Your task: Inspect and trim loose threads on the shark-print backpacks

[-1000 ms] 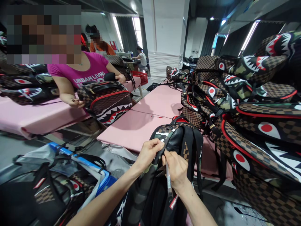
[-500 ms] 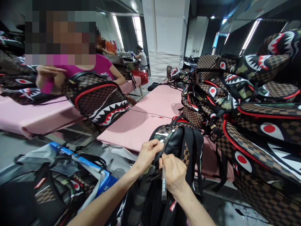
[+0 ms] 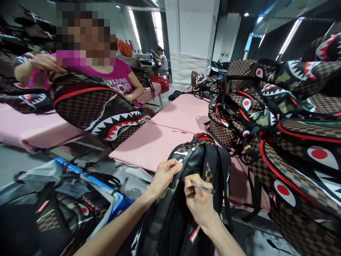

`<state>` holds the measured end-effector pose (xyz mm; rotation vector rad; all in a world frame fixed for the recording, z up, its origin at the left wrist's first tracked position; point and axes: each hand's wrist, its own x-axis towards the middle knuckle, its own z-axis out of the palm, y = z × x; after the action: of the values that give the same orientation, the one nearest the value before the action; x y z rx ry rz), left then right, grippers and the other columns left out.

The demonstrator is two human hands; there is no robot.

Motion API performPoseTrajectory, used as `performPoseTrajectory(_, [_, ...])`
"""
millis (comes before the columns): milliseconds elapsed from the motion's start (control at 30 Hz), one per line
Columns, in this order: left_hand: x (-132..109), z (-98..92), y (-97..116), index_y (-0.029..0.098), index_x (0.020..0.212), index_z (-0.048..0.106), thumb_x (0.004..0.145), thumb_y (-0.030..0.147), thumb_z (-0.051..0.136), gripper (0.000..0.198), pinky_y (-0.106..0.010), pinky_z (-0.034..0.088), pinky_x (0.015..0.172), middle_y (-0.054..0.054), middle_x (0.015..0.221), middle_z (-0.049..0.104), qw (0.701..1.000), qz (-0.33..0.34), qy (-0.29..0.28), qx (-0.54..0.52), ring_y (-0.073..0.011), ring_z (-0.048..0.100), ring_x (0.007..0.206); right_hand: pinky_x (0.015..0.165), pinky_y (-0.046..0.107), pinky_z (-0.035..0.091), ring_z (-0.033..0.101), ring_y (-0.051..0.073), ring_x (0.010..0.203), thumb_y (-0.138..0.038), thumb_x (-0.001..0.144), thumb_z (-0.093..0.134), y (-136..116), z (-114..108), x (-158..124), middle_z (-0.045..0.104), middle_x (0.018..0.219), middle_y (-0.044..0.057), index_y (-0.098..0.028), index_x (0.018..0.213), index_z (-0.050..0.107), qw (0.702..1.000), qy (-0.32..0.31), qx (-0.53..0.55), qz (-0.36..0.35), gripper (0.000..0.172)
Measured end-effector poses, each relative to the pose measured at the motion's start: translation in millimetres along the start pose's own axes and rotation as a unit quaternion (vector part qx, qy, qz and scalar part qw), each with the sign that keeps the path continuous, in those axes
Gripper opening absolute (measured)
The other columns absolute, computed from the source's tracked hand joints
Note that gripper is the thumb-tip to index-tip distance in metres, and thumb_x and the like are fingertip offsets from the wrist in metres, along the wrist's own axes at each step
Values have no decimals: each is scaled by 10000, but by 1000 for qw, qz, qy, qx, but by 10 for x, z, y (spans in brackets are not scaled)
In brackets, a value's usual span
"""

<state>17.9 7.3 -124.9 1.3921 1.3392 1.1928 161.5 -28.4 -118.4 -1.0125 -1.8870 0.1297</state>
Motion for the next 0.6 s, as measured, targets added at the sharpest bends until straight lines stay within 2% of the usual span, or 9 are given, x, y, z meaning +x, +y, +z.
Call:
performPoseTrajectory(100, [283,-308,-304,166,588,493,768,423,468,314,-200,313,499,45,537,403,995,-29,41,82,-99,401,526,484,207,411,510,90,458,-258,898,409,181,-152,277,536,571,-39,-193,779,565,986,25,97,130,207])
performPoseTrajectory(167, [443,-566,-619,166,676,570,776,431,429,316,-239,404,599,6,611,524,987,-56,64,140,-148,516,633,542,231,433,551,115,536,-316,902,412,463,-230,581,572,623,-7,-185,763,569,979,28,110,170,247])
performPoseTrajectory(233, [499,-773,-967,152,917,609,781,451,406,387,-317,439,802,-72,887,639,984,-71,63,149,-216,582,892,603,266,441,580,143,601,-354,904,399,874,-197,939,619,694,29,-179,790,582,982,-2,42,182,278])
performPoseTrajectory(267, [485,-839,-1130,141,1060,571,766,461,430,458,-351,409,899,-111,1067,618,984,-80,69,147,-243,550,1039,623,285,439,588,155,607,-354,904,400,1111,-121,1119,631,695,35,-181,847,591,981,-28,-23,191,264])
performPoseTrajectory(333, [403,-893,-1388,115,1249,439,706,470,521,654,-398,332,1009,-159,1302,484,978,-106,92,156,-282,434,1219,676,332,436,617,201,669,-317,870,478,1596,156,1436,648,692,55,-174,931,598,955,-105,-169,220,197])
performPoseTrajectory(367, [356,-893,-1475,118,1302,378,689,479,552,732,-416,322,1022,-163,1342,446,974,-130,98,158,-293,406,1248,697,357,435,629,233,725,-293,838,536,1819,344,1561,657,710,75,-166,948,603,936,-157,-216,228,181])
performPoseTrajectory(467, [277,-874,-1575,155,1333,338,670,496,598,789,-434,366,1001,-135,1310,494,970,-181,81,143,-302,459,1208,743,382,444,625,270,836,-244,728,684,2324,980,1756,664,776,106,-147,874,630,915,-253,-214,229,184])
performPoseTrajectory(533, [298,-887,-1562,163,1295,383,652,500,625,766,-420,405,975,-117,1240,560,970,-196,65,132,-299,515,1151,762,366,467,612,226,870,-281,759,666,2507,1343,1740,649,895,91,-146,918,622,925,-245,-173,232,214])
performPoseTrajectory(600, [357,-919,-1535,170,1251,420,616,505,656,756,-411,427,958,-103,1188,597,966,-216,63,129,-301,543,1115,783,370,487,588,194,917,-329,838,573,2596,1566,1632,598,1050,73,-151,1053,576,940,-201,-139,239,279])
